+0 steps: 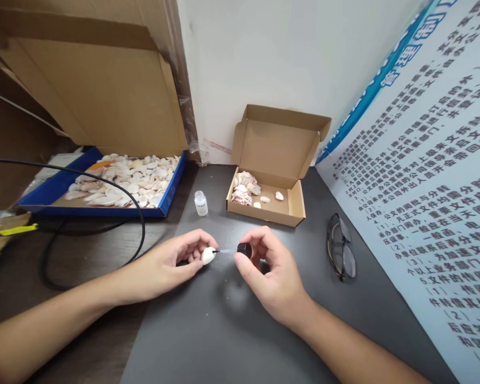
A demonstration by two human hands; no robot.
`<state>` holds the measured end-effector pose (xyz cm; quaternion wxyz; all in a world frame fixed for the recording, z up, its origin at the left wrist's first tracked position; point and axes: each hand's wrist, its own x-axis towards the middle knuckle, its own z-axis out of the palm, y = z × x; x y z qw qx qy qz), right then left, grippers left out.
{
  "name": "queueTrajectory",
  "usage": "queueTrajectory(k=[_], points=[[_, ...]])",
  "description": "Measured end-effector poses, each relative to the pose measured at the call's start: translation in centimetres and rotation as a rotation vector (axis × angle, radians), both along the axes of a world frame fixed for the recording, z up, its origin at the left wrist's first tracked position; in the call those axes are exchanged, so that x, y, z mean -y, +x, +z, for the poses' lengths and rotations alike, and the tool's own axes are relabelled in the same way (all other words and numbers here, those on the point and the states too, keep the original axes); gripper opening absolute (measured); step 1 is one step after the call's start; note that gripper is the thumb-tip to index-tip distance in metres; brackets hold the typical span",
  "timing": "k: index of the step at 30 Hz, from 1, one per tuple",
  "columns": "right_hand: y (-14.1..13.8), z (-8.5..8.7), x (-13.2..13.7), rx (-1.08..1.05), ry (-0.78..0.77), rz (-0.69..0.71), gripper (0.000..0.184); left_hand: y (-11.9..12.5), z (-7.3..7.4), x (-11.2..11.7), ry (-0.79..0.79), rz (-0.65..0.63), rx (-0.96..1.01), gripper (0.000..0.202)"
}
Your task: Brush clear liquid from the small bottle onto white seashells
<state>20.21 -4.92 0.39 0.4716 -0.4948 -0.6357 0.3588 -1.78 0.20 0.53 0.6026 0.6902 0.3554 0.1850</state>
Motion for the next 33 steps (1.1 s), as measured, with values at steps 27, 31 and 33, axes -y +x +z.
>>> queueTrajectory(k=[27, 31, 33], points=[[-0.04, 0.06, 0.05, 0.027, -0.02, 0.014, 0.01, -0.03, 0.22, -0.03, 0.01, -0.014, -0.023, 0.018], [0.02, 0.05, 0.14, 0.023, -0.015, 0.004, 0.009, 0.0, 0.26, -0.03, -0.001, -0.013, -0.024, 0.019], [0.05, 0.01, 0.19, 0.01, -0.016, 0.006, 0.009, 0.03, 0.29, -0.03, -0.007, -0.013, -0.023, 0.019]])
